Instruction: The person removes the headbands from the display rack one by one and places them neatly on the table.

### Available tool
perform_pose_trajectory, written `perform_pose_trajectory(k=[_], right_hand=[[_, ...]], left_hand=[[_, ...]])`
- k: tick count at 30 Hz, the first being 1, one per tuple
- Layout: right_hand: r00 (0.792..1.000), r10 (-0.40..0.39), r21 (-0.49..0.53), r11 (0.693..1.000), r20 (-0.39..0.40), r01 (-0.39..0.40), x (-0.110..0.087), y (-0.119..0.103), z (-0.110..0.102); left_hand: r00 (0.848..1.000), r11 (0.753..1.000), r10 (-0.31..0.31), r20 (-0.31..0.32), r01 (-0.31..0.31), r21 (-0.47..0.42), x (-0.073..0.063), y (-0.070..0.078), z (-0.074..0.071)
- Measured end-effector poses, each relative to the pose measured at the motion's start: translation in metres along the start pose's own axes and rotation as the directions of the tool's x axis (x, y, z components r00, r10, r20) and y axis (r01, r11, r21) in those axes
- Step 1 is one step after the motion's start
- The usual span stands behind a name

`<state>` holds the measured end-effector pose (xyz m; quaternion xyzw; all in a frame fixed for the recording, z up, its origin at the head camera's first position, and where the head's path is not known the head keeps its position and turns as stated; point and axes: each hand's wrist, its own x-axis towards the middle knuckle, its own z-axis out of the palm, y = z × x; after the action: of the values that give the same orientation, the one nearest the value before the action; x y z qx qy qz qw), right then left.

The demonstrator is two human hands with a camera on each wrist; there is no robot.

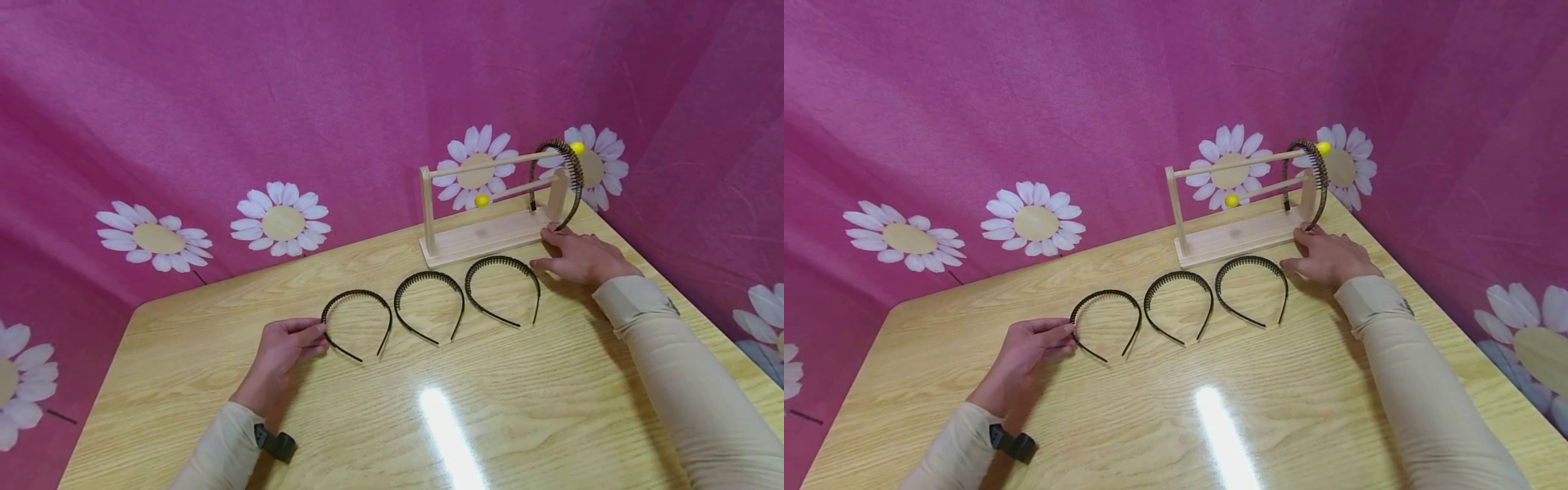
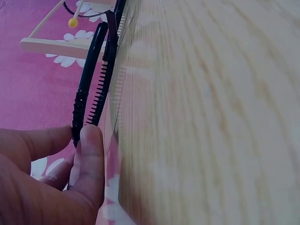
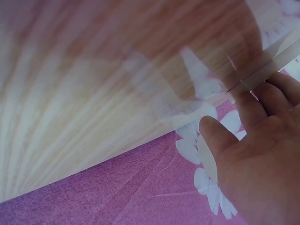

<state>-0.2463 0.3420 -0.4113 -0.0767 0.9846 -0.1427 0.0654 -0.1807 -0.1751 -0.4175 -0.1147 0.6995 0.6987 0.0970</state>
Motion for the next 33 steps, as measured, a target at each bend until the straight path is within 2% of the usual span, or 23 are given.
perform_pose_trajectory(k=[6, 13, 18, 23, 33], right_hand=[[1.000, 0.017, 0.006, 1.000, 0.007, -0.017, -0.001, 0.001, 0.000], [1.000, 0.013, 0.000, 1.000, 0.006, -0.013, -0.002, 0.004, 0.000], [1.000, 0.018, -0.002, 1.000, 0.005, -0.018, -0.002, 0.004, 0.000], [1.000, 0.016, 0.000, 1.000, 0.003, -0.016, -0.002, 0.004, 0.000], [1.000, 0.017, -0.001, 1.000, 0.006, -0.017, 0.000, 0.001, -0.002]], left_hand=[[1.000, 0.999, -0.015, -0.025, 0.016, 0.032, -0.001, 0.001, -0.002], [1.000, 1.000, 0.010, -0.009, -0.009, 0.020, -0.001, 0.001, -0.002], [1.000, 0.998, 0.016, -0.024, -0.014, 0.059, -0.001, 0.004, 0.000], [0.999, 0.995, 0.044, -0.027, -0.041, 0.096, -0.003, 0.018, 0.006], [0.992, 0.991, 0.101, 0.075, -0.107, 0.081, -0.005, 0.047, 0.024]])
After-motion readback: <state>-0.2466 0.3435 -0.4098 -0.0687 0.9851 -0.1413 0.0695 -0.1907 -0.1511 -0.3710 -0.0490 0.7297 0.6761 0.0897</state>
